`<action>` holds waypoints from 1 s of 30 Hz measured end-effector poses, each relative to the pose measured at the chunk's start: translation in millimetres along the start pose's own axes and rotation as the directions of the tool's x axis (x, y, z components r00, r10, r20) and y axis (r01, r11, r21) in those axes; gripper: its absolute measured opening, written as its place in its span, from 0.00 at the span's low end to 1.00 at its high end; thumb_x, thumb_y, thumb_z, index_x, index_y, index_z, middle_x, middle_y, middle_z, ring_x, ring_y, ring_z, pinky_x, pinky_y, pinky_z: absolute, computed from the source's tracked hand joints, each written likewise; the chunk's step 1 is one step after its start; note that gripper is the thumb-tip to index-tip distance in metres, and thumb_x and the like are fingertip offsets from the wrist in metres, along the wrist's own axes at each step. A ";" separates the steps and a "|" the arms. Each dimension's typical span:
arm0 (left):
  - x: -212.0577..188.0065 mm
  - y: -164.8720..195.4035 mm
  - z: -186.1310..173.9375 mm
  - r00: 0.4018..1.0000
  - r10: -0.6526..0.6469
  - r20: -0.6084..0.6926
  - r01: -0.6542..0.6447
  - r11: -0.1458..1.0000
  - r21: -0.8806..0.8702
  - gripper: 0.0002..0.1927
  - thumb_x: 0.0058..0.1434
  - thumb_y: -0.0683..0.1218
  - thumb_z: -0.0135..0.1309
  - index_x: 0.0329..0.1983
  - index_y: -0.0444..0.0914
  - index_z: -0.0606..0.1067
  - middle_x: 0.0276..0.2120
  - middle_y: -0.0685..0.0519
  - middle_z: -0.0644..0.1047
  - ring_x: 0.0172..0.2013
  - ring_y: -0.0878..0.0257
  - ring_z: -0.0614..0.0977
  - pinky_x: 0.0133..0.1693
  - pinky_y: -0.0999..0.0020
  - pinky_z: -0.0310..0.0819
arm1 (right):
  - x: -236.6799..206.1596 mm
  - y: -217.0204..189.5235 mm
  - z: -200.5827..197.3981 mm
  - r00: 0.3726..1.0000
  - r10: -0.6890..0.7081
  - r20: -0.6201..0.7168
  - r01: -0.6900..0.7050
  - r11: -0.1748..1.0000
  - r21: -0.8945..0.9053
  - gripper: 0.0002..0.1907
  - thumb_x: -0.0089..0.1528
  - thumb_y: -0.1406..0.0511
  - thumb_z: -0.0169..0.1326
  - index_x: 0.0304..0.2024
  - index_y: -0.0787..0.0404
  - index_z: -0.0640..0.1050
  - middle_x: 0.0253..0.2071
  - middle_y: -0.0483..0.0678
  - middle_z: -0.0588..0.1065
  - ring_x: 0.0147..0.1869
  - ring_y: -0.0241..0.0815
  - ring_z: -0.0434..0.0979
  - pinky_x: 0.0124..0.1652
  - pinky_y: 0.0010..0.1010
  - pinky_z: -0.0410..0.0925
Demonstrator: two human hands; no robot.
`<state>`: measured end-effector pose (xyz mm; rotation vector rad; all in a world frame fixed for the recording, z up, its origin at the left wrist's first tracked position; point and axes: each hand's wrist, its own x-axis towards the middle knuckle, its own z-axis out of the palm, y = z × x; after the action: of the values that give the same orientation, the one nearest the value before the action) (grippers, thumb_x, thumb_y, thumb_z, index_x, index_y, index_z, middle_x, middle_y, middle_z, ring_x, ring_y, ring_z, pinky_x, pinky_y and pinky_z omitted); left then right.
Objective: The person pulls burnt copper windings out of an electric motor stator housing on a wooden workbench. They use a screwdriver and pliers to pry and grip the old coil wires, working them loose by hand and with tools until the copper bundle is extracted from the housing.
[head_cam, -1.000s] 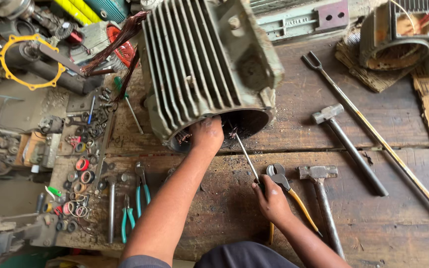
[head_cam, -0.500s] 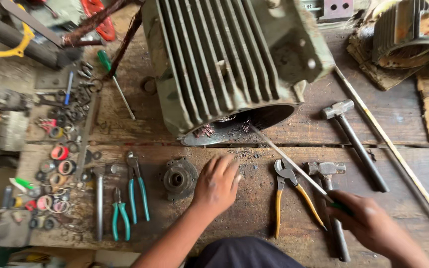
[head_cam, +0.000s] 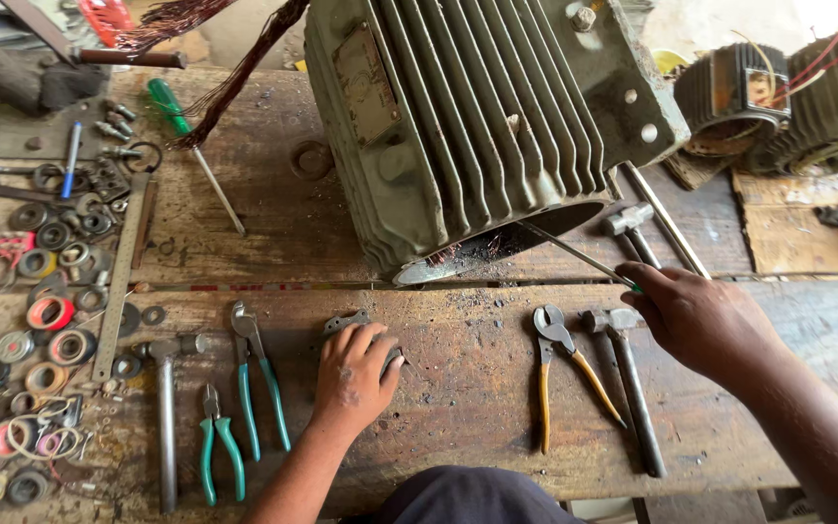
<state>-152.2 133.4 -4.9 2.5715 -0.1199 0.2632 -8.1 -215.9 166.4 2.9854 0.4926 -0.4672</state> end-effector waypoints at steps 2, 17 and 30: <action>-3.3 -6.5 3.7 1.000 0.009 0.021 -0.009 1.000 0.008 0.14 0.57 0.50 0.60 0.43 0.39 0.80 0.51 0.50 0.76 0.55 0.50 0.73 0.55 0.47 0.63 | -0.4 -10.3 -7.4 0.997 0.040 0.064 -0.035 0.996 -0.079 0.24 0.67 0.50 0.42 0.65 0.40 0.69 0.42 0.49 0.79 0.37 0.49 0.84 0.35 0.41 0.78; -11.2 -25.4 12.5 0.996 0.082 0.024 -0.082 0.997 -0.003 0.11 0.56 0.51 0.60 0.39 0.41 0.80 0.51 0.53 0.76 0.54 0.53 0.73 0.56 0.48 0.60 | -6.8 -61.0 -36.6 0.990 0.063 0.128 -0.027 0.963 -0.269 0.23 0.69 0.50 0.39 0.67 0.39 0.65 0.40 0.48 0.79 0.38 0.47 0.83 0.36 0.41 0.77; -11.0 -28.8 15.0 0.992 0.115 0.042 -0.116 0.993 0.019 0.12 0.56 0.52 0.60 0.37 0.41 0.80 0.51 0.54 0.76 0.54 0.53 0.73 0.55 0.47 0.60 | -5.6 -56.8 -26.3 0.995 -0.022 0.094 0.054 0.932 -0.358 0.26 0.68 0.53 0.43 0.69 0.44 0.66 0.40 0.46 0.78 0.29 0.37 0.81 0.23 0.27 0.75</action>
<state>-156.5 150.2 -34.6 2.5962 -0.2831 0.2558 -24.2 -160.5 191.4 2.5959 0.5609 -0.4540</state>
